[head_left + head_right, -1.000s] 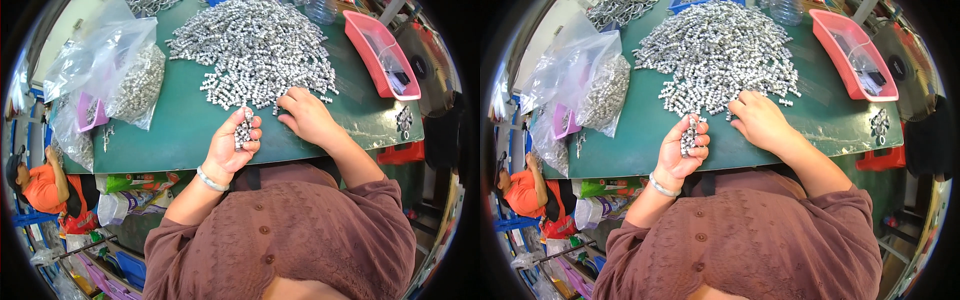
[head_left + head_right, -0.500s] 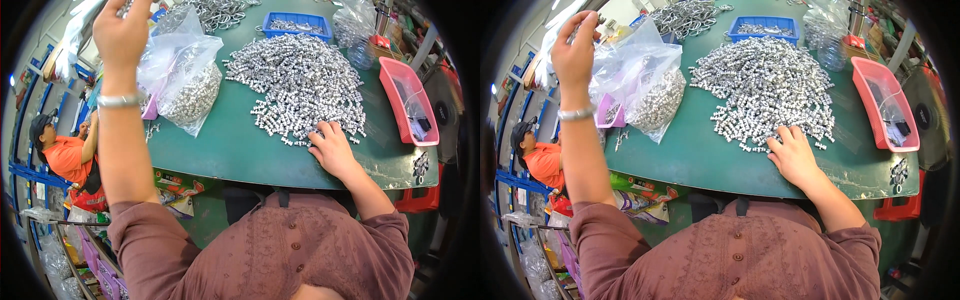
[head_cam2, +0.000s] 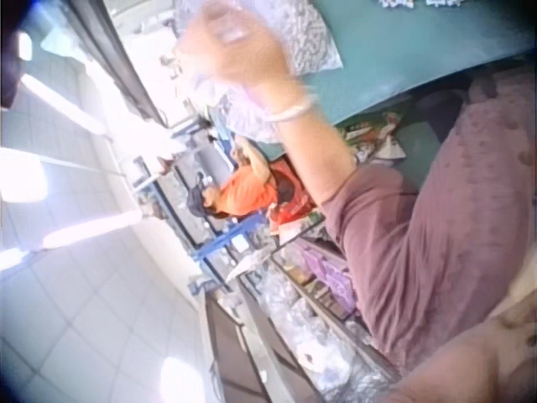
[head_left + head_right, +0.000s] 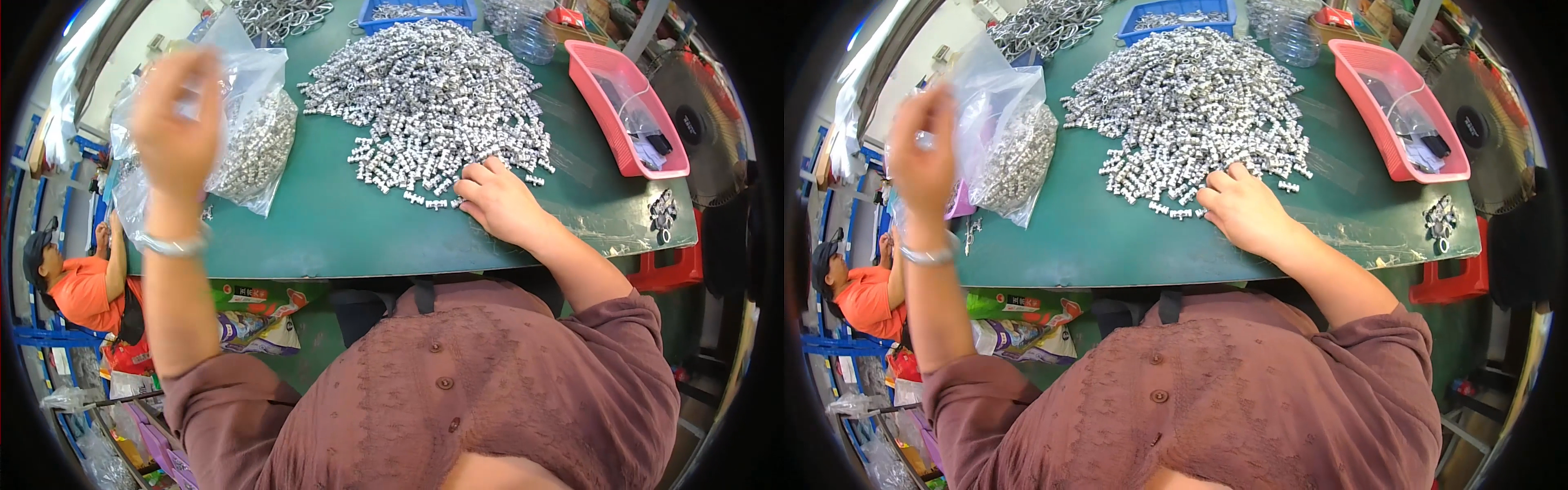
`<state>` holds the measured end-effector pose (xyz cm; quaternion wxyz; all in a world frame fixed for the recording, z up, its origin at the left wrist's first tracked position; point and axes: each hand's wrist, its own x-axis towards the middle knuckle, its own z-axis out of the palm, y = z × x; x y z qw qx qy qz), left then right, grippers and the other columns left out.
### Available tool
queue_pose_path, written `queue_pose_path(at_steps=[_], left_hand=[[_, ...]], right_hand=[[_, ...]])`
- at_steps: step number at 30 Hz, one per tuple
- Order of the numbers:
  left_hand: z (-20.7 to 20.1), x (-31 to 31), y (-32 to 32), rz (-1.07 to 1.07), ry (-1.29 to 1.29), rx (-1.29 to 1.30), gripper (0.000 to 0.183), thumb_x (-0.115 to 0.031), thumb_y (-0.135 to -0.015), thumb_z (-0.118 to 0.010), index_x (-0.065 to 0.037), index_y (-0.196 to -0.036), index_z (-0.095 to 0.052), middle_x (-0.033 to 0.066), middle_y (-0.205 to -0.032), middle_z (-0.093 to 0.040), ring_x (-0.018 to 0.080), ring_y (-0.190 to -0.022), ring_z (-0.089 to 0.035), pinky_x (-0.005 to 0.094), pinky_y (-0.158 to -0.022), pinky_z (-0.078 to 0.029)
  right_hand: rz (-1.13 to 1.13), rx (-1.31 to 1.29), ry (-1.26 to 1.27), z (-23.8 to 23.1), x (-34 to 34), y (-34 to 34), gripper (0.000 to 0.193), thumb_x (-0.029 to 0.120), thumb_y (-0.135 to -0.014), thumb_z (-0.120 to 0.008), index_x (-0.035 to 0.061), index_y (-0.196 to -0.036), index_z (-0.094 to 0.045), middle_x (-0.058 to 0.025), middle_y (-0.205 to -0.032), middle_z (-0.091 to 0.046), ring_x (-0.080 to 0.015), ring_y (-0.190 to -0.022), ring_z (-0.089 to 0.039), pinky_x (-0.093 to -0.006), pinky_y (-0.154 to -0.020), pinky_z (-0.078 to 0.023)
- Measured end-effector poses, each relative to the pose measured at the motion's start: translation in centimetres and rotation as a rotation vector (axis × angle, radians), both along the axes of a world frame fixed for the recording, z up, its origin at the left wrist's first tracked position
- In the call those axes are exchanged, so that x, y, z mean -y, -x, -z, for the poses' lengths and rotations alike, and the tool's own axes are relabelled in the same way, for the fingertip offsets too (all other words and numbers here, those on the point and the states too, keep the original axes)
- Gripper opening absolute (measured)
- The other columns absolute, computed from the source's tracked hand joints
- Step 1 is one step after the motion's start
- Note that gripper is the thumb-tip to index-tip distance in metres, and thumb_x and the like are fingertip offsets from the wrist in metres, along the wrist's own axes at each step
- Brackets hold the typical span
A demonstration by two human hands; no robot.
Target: The person assembles small metal components by hand at a workbench, picking them up from a pile and joining them one by one. The person picks up small silver parts, fits them together, and places the assembled units into a hand.
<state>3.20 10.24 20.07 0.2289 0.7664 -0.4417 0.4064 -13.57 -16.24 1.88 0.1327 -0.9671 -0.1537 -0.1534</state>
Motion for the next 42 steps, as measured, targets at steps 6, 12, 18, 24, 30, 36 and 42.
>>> queue_pose_path(at_steps=[6,12,18,24,30,36,42], left_hand=[[14.7,3.6,8.0,0.271,-0.379,-0.672,0.026,-0.008,-0.068,-0.068,-0.009,-0.094,-0.062,0.0089,-0.087,-0.057,0.0268,-0.079,-0.056,0.0328,-0.069,-0.046],[18.5,6.4,9.0,0.26,-0.285,-0.675,0.023,-0.007,-0.064,-0.069,-0.008,-0.086,-0.064,0.0054,-0.082,-0.051,0.0236,-0.08,-0.05,0.0322,-0.07,-0.042],[19.0,6.7,9.1,0.263,-0.227,-0.666,0.013,-0.003,-0.066,-0.065,-0.004,-0.078,-0.061,0.0059,-0.081,-0.051,0.0247,-0.08,-0.049,0.0329,-0.071,-0.041],[20.0,6.1,9.1,0.303,-0.006,-0.713,0.002,-0.003,-0.075,-0.059,-0.001,-0.076,-0.059,0.0065,-0.083,-0.051,0.0206,-0.076,-0.047,0.0305,-0.07,-0.04],[19.9,5.7,9.6,0.865,0.71,-1.803,0.018,-0.019,-0.09,-0.048,-0.004,-0.083,-0.056,0.0051,-0.092,-0.05,0.0129,-0.077,-0.044,0.0236,-0.07,-0.036],[19.2,6.1,10.3,1.034,0.76,-1.858,0.018,-0.019,-0.09,-0.048,-0.004,-0.085,-0.055,0.007,-0.092,-0.052,0.0136,-0.079,-0.048,0.0244,-0.068,-0.039],[19.5,5.4,10.3,0.984,0.838,-2.074,0.021,-0.014,-0.091,-0.044,-0.002,-0.106,-0.052,0.0135,-0.099,-0.058,0.0213,-0.086,-0.059,0.0291,-0.069,-0.05]], right_hand=[[-0.081,-0.036,-0.058,-0.7,-0.5,0.2,0.016,0.013,-0.067,-0.066,0.0085,-0.08,-0.057,-0.0051,-0.083,-0.051,-0.0246,-0.079,-0.047,-0.0342,-0.072,-0.041],[-0.059,-0.01,-0.17,-0.7,-1.7,0.0,0.018,0.018,-0.066,-0.068,0.0101,-0.081,-0.062,-0.0038,-0.089,-0.051,-0.0233,-0.089,-0.045,-0.0362,-0.076,-0.036],[-0.035,-0.007,-0.156,0.4,-2.2,-0.9,0.015,0.014,-0.066,-0.067,0.0094,-0.08,-0.062,-0.0035,-0.088,-0.05,-0.023,-0.087,-0.045,-0.0356,-0.076,-0.036],[-0.07,-0.015,-0.202,-0.3,-2.0,-0.4,0.02,0.014,-0.066,-0.067,0.0087,-0.084,-0.062,-0.0039,-0.09,-0.05,-0.0233,-0.092,-0.045,-0.0355,-0.078,-0.035],[0.014,0.008,-0.172,-0.8,-1.2,0.4,0.02,0.012,-0.066,-0.067,0.0078,-0.085,-0.061,-0.0047,-0.091,-0.05,-0.0239,-0.091,-0.045,-0.0352,-0.078,-0.036],[-0.017,0.017,-0.168,-0.1,-0.6,0.6,0.013,0.009,-0.068,-0.064,0.0061,-0.08,-0.061,-0.0055,-0.081,-0.051,-0.0246,-0.082,-0.048,-0.0336,-0.074,-0.039],[0.07,-0.029,-0.585,-0.3,-0.6,0.6,0.022,-0.004,-0.074,-0.056,0.0028,-0.095,-0.058,-0.0091,-0.087,-0.06,-0.0241,-0.079,-0.057,-0.0328,-0.072,-0.045]])
